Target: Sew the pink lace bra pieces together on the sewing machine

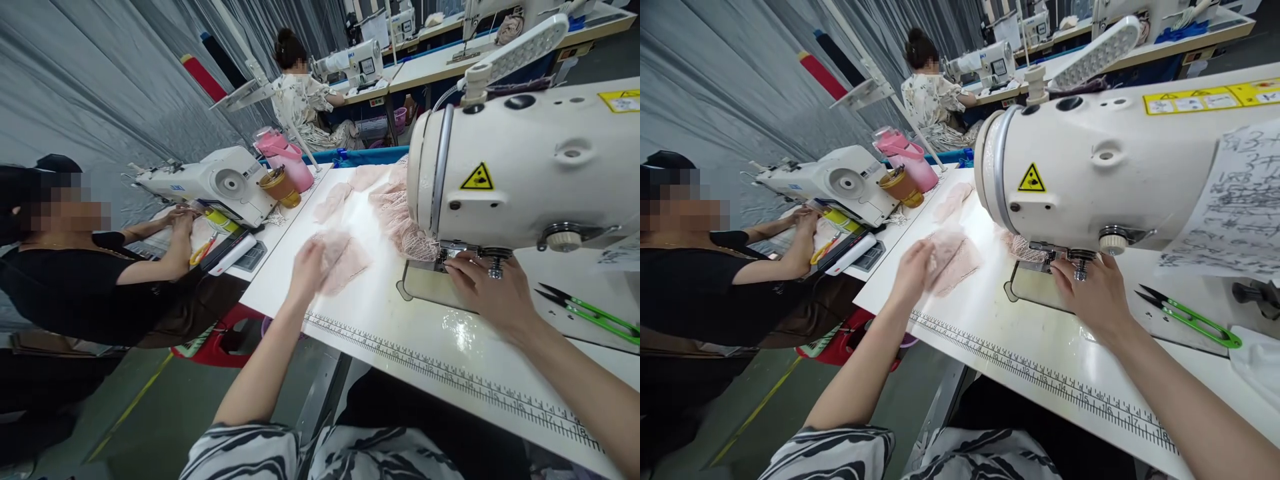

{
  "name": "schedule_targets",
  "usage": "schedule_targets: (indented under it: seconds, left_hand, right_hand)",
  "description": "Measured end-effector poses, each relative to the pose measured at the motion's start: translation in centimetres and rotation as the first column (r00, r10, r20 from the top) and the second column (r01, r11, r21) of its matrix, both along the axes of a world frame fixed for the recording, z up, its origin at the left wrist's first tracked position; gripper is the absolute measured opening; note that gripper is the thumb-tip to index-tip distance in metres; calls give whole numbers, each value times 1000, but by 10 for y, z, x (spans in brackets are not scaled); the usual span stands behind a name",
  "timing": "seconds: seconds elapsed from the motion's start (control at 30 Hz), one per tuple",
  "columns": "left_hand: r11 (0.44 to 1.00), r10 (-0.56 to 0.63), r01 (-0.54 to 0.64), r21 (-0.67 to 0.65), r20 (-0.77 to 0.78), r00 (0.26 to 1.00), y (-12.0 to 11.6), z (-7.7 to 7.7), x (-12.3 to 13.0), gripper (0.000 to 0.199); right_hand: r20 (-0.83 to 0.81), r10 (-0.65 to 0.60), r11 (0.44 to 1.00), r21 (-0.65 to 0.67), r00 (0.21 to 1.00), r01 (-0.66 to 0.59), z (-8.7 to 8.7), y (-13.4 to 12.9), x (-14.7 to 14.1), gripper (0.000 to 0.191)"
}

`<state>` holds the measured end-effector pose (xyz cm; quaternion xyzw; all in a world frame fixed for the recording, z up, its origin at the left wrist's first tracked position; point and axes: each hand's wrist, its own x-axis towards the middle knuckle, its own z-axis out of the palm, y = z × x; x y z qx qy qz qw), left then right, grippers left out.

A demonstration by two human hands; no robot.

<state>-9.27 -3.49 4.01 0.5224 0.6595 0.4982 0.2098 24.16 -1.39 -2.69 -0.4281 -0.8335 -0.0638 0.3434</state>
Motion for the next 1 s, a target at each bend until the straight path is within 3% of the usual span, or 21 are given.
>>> schedule_targets:
  seconds: [0.1,0.17,0.23,0.27,0.3,0.33,0.37,0.4,0.43,0.47,0.5,0.6,0.67,0.8,1.0]
  left_hand:
    - [985,77,-100,142,161,984,3,20,-10,32]
    - [974,18,-77,212,265,964,-2,31,0,28]
    - [977,-170,126,170,278,945,-12,35,24,22]
    - [947,-322,314,72,225,920,-18,34,40,18]
    - [842,-520,536,-54,179,835,-24,31,57,18]
    - [688,-694,709,-158,143,706,-29,27,74,21]
    - [548,-809,804,-231,100,580,-34,23,89,23]
    - [448,-879,853,-268,40,475,-37,19,102,25]
    - [405,-910,873,-272,-32,413,-40,16,112,25]
    - [410,-912,877,-250,-117,393,-41,12,120,24]
    - [451,-887,867,-212,-213,409,-41,9,125,22]
    - [634,-697,762,-133,-525,488,-37,1,130,21]
    - [695,-583,705,-139,-683,440,-32,-3,130,30]
    - [694,-512,702,-160,-795,325,-23,-7,128,22]
    - [723,-421,678,-134,-863,278,-15,-8,131,28]
  right_hand:
    - [18,-72,994,81,997,71,3,0,-2,18]
    - [3,-80,992,95,997,80,5,0,-4,18]
    - [-30,-96,993,65,995,98,7,-1,-5,20]
    - [-51,-109,993,40,993,111,8,-2,-5,22]
    - [-68,-123,992,11,990,124,10,-2,-5,23]
    - [-80,-135,991,-13,988,134,12,-3,-5,24]
    - [-86,-142,990,-32,986,139,14,-3,-5,24]
    - [-88,-140,990,-46,986,136,15,-4,-4,24]
    - [-87,-132,990,-53,987,128,17,-4,-4,24]
    - [-87,-118,992,-50,989,113,19,-4,-4,24]
    - [-86,-92,995,-39,992,89,20,-5,-4,24]
    - [-81,30,999,12,996,-30,24,-5,-3,29]
    - [-47,109,993,55,993,-106,25,-6,-3,34]
    - [40,136,986,97,990,-139,27,-6,-4,35]
    - [136,75,997,-2,988,-76,28,-7,-4,36]
